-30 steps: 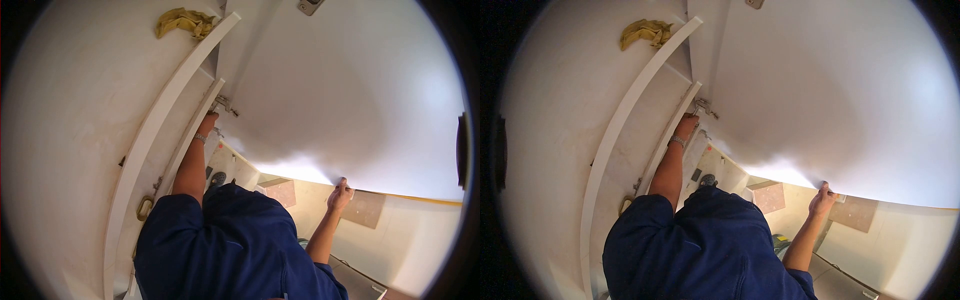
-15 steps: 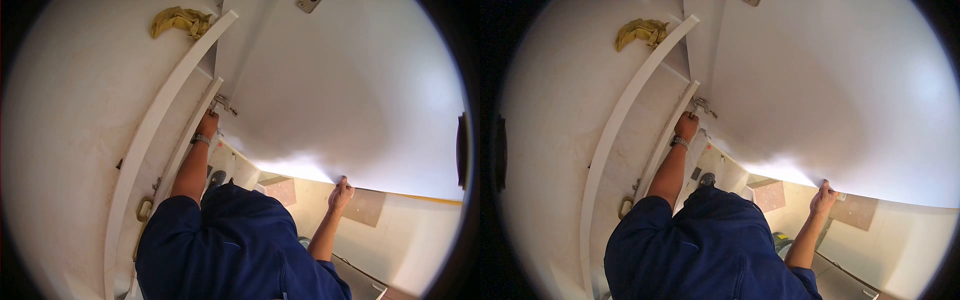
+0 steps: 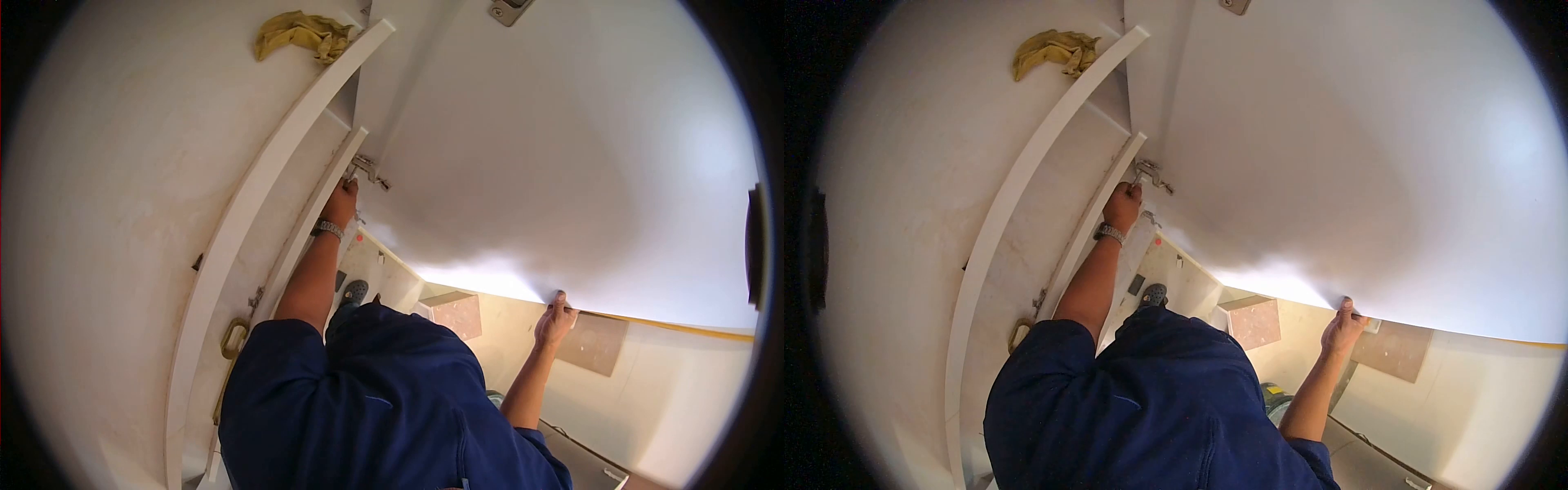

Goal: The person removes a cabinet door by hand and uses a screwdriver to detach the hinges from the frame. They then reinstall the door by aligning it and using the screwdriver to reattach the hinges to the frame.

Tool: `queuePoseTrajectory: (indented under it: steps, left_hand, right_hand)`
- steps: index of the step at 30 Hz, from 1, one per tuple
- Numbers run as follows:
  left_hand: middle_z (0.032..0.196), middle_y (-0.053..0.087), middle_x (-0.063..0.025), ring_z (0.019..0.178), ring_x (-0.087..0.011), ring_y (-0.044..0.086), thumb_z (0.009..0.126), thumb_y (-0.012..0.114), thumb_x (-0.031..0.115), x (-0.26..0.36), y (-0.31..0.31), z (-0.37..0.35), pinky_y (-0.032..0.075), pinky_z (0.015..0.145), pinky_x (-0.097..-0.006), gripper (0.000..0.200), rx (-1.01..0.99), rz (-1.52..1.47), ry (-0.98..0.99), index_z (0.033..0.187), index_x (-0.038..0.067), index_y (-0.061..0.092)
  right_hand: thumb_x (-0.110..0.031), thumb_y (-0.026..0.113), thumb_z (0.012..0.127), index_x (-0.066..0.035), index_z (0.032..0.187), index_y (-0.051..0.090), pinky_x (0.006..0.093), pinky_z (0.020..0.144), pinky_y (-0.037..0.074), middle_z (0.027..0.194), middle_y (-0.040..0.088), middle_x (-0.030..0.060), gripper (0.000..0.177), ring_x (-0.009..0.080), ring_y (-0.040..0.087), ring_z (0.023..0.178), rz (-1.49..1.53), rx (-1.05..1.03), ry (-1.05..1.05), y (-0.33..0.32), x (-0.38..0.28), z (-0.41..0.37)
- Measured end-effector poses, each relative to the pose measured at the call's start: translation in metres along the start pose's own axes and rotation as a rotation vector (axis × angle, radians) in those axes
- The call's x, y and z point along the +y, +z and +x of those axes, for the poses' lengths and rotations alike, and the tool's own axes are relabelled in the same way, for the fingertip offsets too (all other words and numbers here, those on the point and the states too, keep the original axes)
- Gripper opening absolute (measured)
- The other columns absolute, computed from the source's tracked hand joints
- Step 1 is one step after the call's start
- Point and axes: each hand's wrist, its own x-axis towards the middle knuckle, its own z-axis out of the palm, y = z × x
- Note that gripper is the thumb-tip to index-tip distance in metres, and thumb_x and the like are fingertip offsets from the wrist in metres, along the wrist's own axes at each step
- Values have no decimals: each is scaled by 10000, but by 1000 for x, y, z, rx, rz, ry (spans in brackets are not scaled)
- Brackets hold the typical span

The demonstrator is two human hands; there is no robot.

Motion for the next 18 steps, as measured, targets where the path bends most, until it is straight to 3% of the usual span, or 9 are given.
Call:
queuePoseTrajectory:
  steps: [1, 4, 6, 9, 16, 18]
  left_hand:
    - [794, 668, -167, 721, -329, 647, 865, 617, 302, 3, -3, 0, 514, 661, -407, 278, -36, -93, -65, 862, 26, 648]
    - [735, 671, -141, 678, -277, 649, 864, 629, 332, -11, 4, 3, 510, 665, -376, 310, -14, -170, -10, 793, 31, 651]
    - [691, 657, -106, 634, -245, 629, 867, 634, 332, -49, 40, 7, 498, 638, -365, 317, -13, -260, -65, 783, 26, 648]
    - [623, 606, -48, 549, -188, 567, 867, 649, 331, -61, 44, 12, 467, 563, -337, 305, -39, -238, -109, 780, 39, 634]
    - [511, 459, 27, 414, -64, 395, 845, 679, 303, -8, -10, 14, 299, 360, -220, 286, -339, -926, -623, 670, 133, 529]
    - [525, 464, 35, 402, -55, 377, 844, 676, 298, -17, -7, 15, 271, 345, -206, 278, -418, -957, -662, 672, 148, 517]
  right_hand:
    - [-167, 673, 889, -32, 1189, 452, 282, 848, 437, 988, 559, 28, 396, 128, 525, 888, -3, 0, -1, 0, 1, 0]
    - [-186, 679, 886, -26, 1140, 471, 283, 851, 432, 972, 560, 29, 366, 129, 523, 886, -7, -15, 0, -10, 11, 3]
    - [-202, 685, 883, -19, 1083, 492, 285, 857, 428, 955, 562, 29, 333, 130, 521, 882, -6, -43, 8, -25, 22, 7]
    - [-224, 692, 879, -14, 991, 512, 281, 846, 425, 922, 561, 27, 298, 126, 511, 863, -19, -35, -4, -17, 16, 6]
    - [-225, 689, 882, -10, 993, 507, 289, 860, 433, 926, 569, 36, 303, 133, 527, 881, -24, -2, -11, -14, 15, 4]
    - [-225, 688, 883, -8, 998, 504, 293, 870, 436, 930, 572, 41, 307, 138, 532, 891, -13, 7, -10, -7, 9, 2]
